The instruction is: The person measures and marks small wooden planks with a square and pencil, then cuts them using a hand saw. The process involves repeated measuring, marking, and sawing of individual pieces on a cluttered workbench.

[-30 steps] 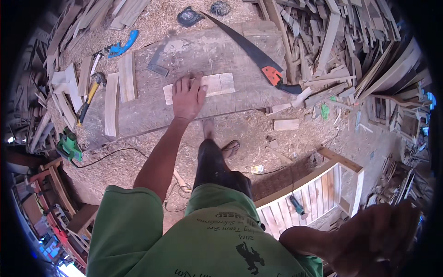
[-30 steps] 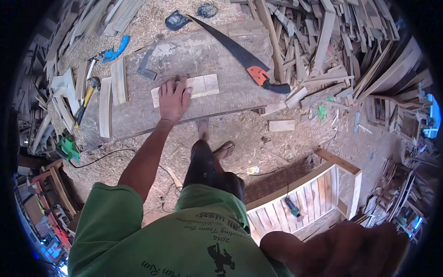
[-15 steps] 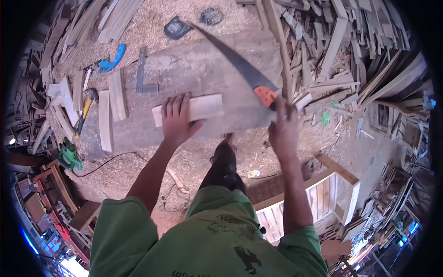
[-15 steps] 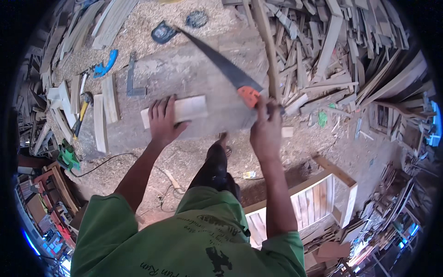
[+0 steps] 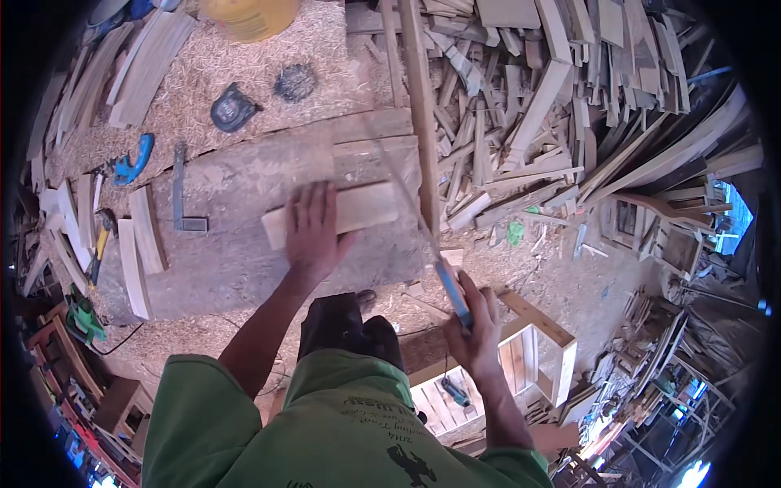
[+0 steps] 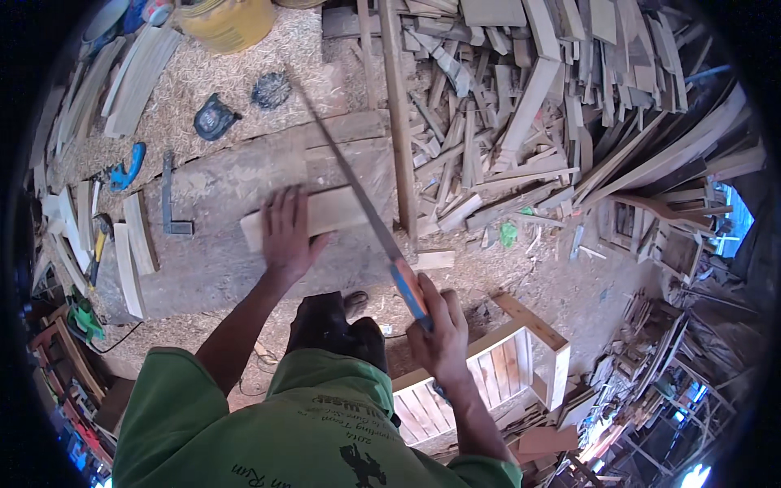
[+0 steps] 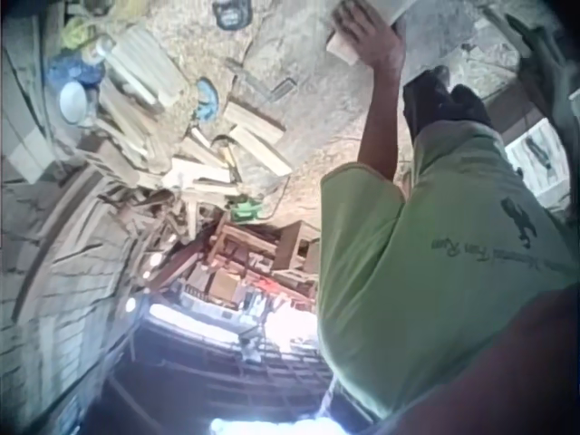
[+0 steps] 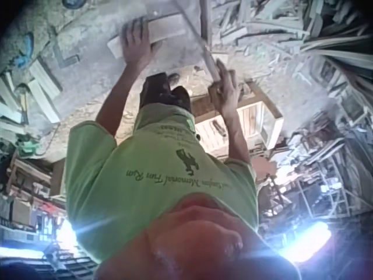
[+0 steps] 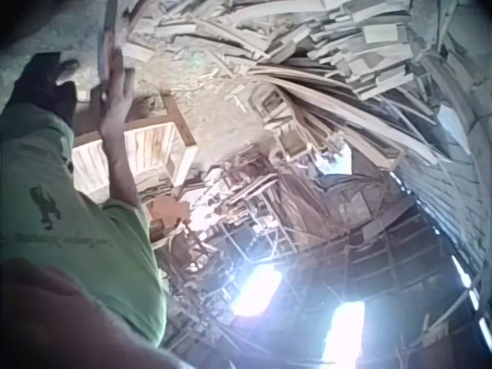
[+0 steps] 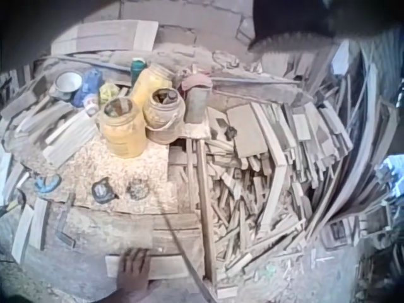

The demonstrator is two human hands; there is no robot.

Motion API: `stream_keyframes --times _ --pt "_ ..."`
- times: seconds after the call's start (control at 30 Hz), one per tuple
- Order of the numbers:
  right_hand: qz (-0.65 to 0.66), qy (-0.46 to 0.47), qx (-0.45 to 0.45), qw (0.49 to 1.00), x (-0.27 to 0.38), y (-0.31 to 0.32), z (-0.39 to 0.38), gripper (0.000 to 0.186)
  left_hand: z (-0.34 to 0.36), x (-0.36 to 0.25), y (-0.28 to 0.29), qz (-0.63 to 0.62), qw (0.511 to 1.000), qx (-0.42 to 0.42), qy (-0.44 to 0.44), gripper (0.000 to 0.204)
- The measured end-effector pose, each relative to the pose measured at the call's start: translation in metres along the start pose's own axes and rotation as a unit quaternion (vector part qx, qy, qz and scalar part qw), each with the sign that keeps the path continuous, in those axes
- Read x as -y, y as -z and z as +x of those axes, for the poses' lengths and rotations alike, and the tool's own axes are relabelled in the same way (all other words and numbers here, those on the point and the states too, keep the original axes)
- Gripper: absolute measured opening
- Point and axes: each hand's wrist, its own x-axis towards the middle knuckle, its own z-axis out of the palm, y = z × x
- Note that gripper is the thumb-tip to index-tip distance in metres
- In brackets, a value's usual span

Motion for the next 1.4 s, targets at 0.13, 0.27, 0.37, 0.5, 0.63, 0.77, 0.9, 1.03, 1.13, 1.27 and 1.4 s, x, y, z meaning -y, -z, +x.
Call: stream_keyframes --times 0.13,0.27,0.37,0.5,0.63,0.77,0.9,1.03,1.13,1.27,1.4 --pt "0.216 -0.125 -0.037 0.968 0.011 0.029 -0.030 0.064 0.078 -0.047 -0.022 0.012 0.999 -0.028 -0.039 0.102" --pt "0.266 -0.170 -0.071 0.946 0.029 0.040 -0.028 0.058 0.107 -0.066 -0.031 -0.011 0.998 -0.053 -0.038 0.101" --pt "0.178 -0.167 -0.063 0.968 0.013 0.036 -0.031 0.059 0.107 -0.069 -0.024 -0.026 0.998 -0.041 -0.035 0.097" --pt "0.110 -0.142 -0.052 0.982 -0.001 0.022 -0.025 0.056 0.123 -0.081 -0.018 -0.071 0.992 -0.104 -0.013 0.079" --pt "0.132 -0.120 -0.057 0.982 -0.015 0.004 -0.018 0.052 0.150 -0.084 -0.046 -0.030 0.986 -0.156 0.046 0.059" --pt "0.153 -0.142 -0.049 0.977 -0.032 -0.007 -0.020 0.047 0.155 -0.094 -0.040 -0.014 0.983 -0.170 0.065 0.055" --pt "0.154 -0.134 -0.035 0.978 -0.040 0.007 -0.033 0.045 0.153 -0.091 -0.039 -0.008 0.981 -0.176 0.078 0.057" --pt "0.168 -0.169 -0.031 0.971 -0.048 0.020 -0.073 0.043 0.154 -0.095 -0.043 0.000 0.978 -0.193 0.075 0.056" --pt "0.181 -0.161 -0.026 0.970 -0.053 0.015 -0.075 0.043 0.156 -0.095 -0.040 -0.013 0.979 -0.190 0.074 0.056" --pt "0.188 -0.166 -0.038 0.967 -0.056 0.005 -0.075 0.040 0.155 -0.095 -0.040 -0.014 0.982 -0.168 0.083 0.057" --pt "0.210 -0.180 -0.029 0.961 -0.052 0.021 -0.081 0.039 0.157 -0.096 -0.039 -0.008 0.981 -0.180 0.074 0.056"
